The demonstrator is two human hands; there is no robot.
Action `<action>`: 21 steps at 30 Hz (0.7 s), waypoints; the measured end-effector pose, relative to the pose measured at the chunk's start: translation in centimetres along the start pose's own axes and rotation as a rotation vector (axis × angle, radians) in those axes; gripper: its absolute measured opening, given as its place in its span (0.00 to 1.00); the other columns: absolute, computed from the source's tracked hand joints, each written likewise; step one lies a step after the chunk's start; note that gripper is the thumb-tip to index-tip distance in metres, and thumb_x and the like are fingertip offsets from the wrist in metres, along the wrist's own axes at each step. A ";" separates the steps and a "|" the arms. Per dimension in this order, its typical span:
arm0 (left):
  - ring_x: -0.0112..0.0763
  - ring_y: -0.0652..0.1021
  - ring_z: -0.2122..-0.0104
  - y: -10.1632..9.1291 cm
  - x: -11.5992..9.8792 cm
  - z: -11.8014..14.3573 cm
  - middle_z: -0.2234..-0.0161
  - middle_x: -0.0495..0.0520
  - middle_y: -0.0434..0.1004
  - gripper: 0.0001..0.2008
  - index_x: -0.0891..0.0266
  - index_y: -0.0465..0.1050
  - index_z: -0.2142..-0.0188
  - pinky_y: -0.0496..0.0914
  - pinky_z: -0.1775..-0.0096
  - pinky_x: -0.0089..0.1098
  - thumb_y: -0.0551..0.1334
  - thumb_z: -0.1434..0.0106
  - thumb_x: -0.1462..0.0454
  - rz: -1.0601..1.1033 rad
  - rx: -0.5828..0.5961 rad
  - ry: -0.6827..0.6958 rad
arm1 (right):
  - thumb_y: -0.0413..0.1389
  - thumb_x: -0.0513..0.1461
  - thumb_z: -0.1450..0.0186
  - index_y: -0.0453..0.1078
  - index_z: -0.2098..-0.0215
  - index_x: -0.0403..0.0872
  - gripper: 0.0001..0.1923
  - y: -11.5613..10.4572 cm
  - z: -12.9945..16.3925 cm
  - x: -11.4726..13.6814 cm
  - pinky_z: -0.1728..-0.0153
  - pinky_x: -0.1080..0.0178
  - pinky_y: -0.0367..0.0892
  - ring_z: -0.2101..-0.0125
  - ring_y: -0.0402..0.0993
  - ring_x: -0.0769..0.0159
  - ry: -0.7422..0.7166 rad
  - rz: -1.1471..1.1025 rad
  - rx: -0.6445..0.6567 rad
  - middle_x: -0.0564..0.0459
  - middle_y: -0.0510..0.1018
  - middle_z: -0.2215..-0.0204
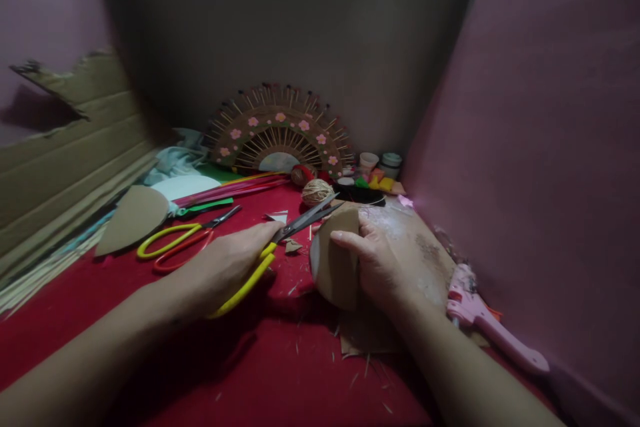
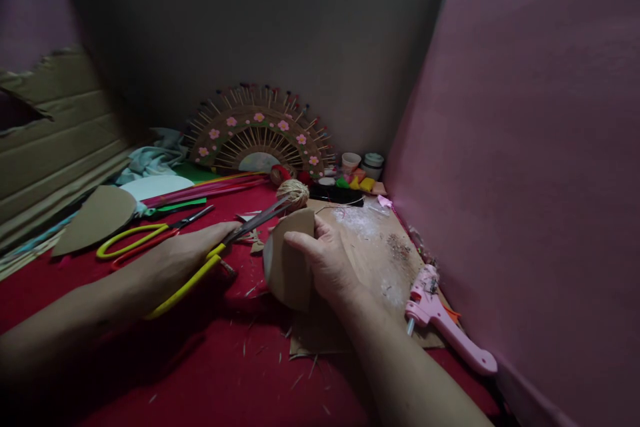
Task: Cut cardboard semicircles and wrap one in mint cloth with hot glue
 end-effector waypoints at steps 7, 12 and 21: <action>0.37 0.75 0.64 0.5 -0.8 0.3 0.59 0.53 0.75 0.15 0.59 0.65 0.50 0.66 0.63 0.34 0.52 0.34 0.59 -0.218 0.066 0.040 | 0.63 0.38 0.52 0.72 0.66 0.48 0.14 0.0 -0.1 -0.4 0.70 0.62 0.65 0.73 0.72 0.65 0.045 -0.025 0.050 0.56 0.78 0.74; 0.36 0.74 0.67 0.7 -0.9 0.3 0.61 0.55 0.75 0.14 0.61 0.66 0.53 0.65 0.65 0.34 0.51 0.33 0.58 -0.242 0.119 0.044 | 0.63 0.38 0.53 0.72 0.66 0.47 0.15 0.0 -0.3 -0.6 0.70 0.62 0.64 0.73 0.71 0.65 0.060 -0.038 0.070 0.56 0.77 0.74; 0.36 0.75 0.67 0.9 -0.4 0.3 0.61 0.55 0.76 0.15 0.60 0.67 0.51 0.66 0.65 0.34 0.51 0.33 0.58 -0.186 0.091 0.077 | 0.62 0.38 0.52 0.72 0.66 0.48 0.14 0.3 -0.1 -0.4 0.69 0.62 0.64 0.73 0.71 0.66 0.061 -0.048 0.121 0.56 0.78 0.73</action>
Point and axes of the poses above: each hand's wrist, its own z-axis away from the middle knuckle, its own y-axis out of the palm, x = y × z, the point moved 3 cm from there along -z, towards the middle knuckle
